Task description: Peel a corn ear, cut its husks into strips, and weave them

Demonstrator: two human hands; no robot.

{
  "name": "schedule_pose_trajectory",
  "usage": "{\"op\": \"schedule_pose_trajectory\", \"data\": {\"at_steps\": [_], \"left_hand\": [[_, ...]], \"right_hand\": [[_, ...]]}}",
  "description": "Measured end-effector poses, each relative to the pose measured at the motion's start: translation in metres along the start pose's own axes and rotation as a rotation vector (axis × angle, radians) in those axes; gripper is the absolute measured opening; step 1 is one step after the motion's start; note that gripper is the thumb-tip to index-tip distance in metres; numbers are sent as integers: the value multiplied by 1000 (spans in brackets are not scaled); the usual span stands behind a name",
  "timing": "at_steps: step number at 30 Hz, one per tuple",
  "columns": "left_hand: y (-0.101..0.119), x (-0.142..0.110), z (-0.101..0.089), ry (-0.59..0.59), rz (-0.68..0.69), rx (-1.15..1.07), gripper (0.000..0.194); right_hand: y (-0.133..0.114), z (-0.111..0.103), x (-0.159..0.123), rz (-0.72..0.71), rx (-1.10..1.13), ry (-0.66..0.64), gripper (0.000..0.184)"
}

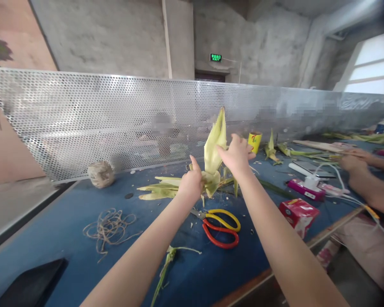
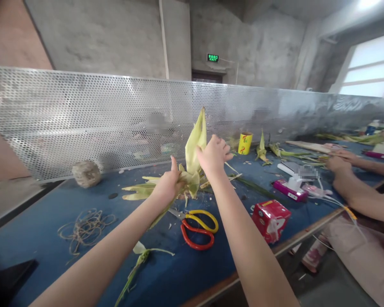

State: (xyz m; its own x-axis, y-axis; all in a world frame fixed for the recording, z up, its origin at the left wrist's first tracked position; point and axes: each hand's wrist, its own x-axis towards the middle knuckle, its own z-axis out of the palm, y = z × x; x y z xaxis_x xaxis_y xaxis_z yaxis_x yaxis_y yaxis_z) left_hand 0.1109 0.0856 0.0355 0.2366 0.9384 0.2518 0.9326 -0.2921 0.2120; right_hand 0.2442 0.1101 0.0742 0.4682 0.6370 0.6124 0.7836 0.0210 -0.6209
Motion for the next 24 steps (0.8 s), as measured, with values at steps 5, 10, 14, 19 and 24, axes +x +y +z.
{"op": "schedule_pose_trajectory", "data": {"at_steps": [5,10,14,19,24], "left_hand": [[11,11,4,45,-5,-37,94],[23,11,7,82,-16,-44,99],[32,8,12,90,-4,-52,102],[32,10,13,83,-29,-36,102],[22,13,13,30,-112,-15,95]], "right_hand": [[-8,-17,-15,-210,-84,45,30],[1,13,0,-23,-123,-271,39],[14,51,15,-58,127,-265,34],[19,66,16,-13,117,-338,33],[18,60,2,-179,35,-233,36]]}}
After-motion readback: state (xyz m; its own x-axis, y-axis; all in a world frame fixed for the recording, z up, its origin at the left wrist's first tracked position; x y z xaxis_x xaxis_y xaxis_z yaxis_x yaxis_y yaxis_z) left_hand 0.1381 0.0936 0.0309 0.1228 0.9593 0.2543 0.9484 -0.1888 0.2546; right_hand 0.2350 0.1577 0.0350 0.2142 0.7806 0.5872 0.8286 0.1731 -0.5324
